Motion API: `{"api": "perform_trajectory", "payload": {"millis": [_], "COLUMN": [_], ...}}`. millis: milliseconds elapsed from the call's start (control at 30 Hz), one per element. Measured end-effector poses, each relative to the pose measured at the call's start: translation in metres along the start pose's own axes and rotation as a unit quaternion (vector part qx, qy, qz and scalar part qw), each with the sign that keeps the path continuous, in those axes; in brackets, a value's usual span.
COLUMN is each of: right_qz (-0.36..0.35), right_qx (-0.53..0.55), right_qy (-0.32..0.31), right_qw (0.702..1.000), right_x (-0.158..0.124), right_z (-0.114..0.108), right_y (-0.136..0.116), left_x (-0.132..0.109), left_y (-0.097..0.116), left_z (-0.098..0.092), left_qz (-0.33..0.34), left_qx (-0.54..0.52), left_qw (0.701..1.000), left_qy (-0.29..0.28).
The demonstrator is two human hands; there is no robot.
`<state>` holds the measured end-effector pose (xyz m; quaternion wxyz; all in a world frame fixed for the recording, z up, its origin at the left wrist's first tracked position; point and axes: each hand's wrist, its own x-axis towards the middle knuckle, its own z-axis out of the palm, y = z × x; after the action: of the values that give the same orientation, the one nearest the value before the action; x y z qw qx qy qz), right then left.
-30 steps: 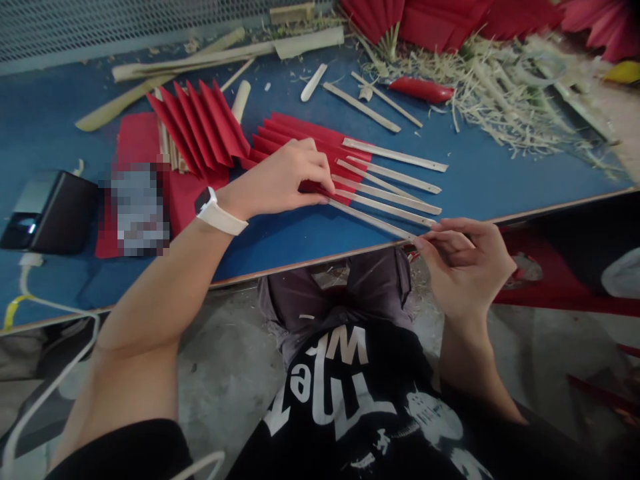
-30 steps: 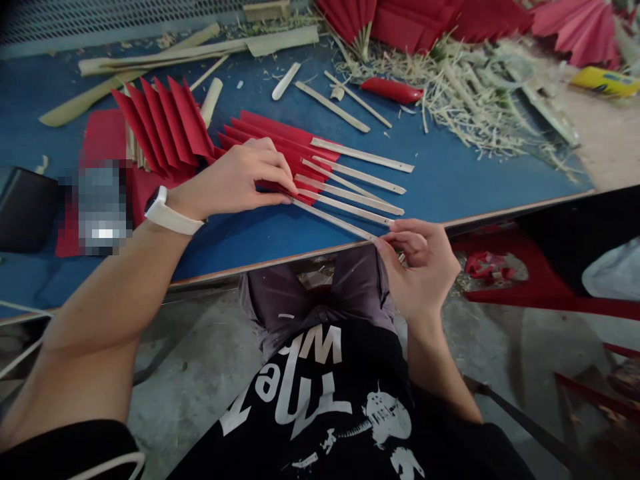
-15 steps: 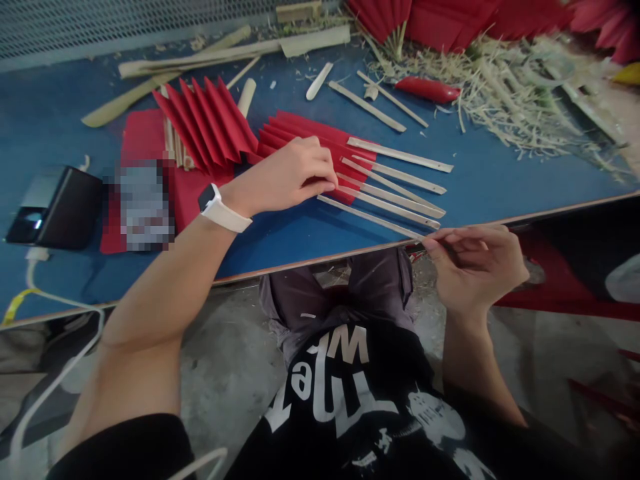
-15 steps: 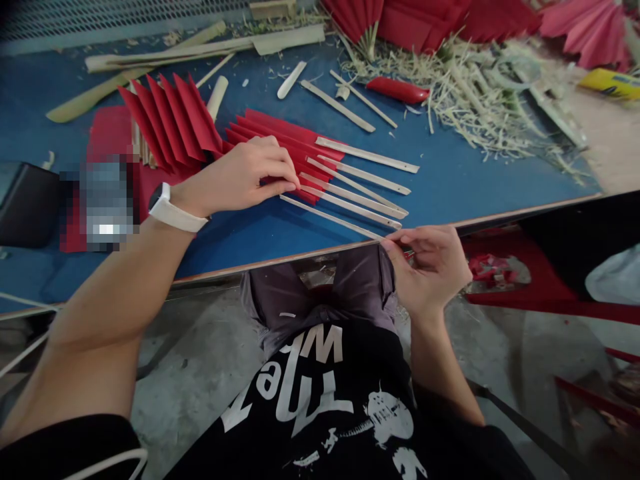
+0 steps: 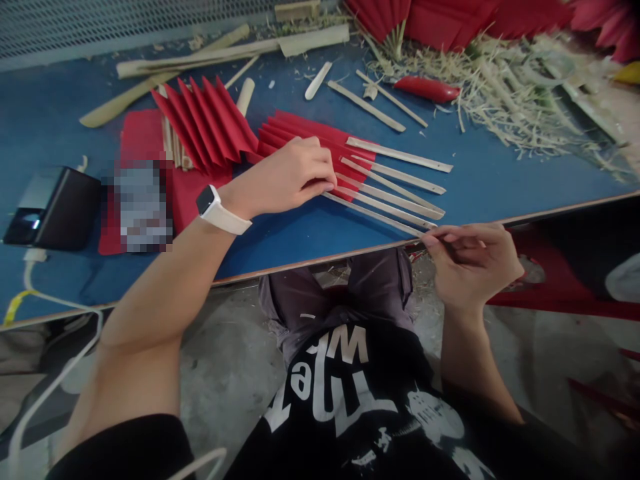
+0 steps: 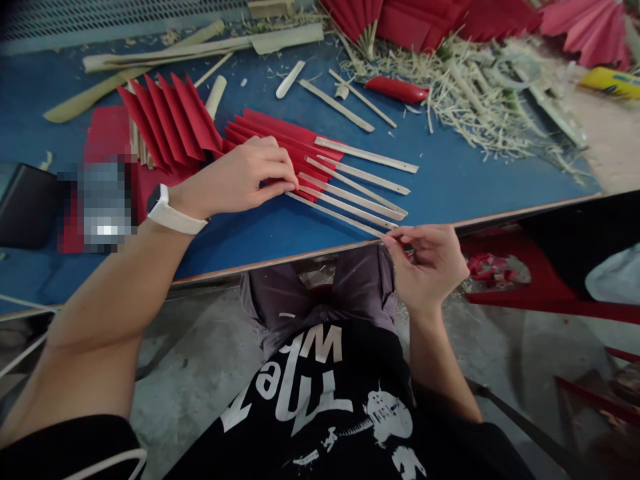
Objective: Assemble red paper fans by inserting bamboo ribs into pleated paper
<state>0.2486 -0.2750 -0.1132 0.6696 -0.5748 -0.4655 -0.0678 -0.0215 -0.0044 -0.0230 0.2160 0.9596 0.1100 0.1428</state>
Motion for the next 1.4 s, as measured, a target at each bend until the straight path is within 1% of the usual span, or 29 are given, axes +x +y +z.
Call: {"api": "perform_trajectory", "payload": {"millis": [100, 300, 633, 800, 867, 967, 1133, 1400], "right_qz": [-0.001, 0.001, 0.007, -0.002, 0.003, 0.021, 0.016, 0.034], "right_qx": [0.006, 0.012, -0.060, -0.032, -0.045, -0.069, -0.051, -0.075], "right_qy": [-0.003, 0.028, -0.001, -0.014, -0.002, -0.008, -0.008, -0.024], "right_qw": [1.000, 1.000, 0.998, 0.999, 0.999, 0.997, 0.999, 0.996], "right_x": [0.002, 0.006, -0.001, -0.004, -0.005, -0.006, -0.004, -0.004], "right_z": [-0.002, 0.004, -0.005, -0.006, -0.007, -0.008, -0.010, -0.014], "right_y": [0.001, -0.001, 0.001, 0.002, 0.002, 0.001, -0.003, -0.003], "left_x": [0.000, 0.000, 0.001, 0.002, 0.002, 0.002, 0.001, 0.001], "left_y": [0.000, 0.000, -0.002, -0.001, 0.000, 0.001, 0.000, 0.000], "left_z": [0.000, 0.002, 0.006, 0.007, 0.007, 0.006, 0.005, 0.006], "left_qz": [0.003, 0.004, 0.019, 0.016, 0.017, 0.019, 0.021, 0.025], "left_qx": [0.009, 0.011, 0.010, 0.008, 0.012, 0.018, 0.025, 0.045], "left_qw": [1.000, 1.000, 1.000, 1.000, 1.000, 1.000, 0.999, 0.999], "left_qy": [-0.003, 0.013, -0.003, -0.005, -0.005, -0.004, -0.011, -0.010]}}
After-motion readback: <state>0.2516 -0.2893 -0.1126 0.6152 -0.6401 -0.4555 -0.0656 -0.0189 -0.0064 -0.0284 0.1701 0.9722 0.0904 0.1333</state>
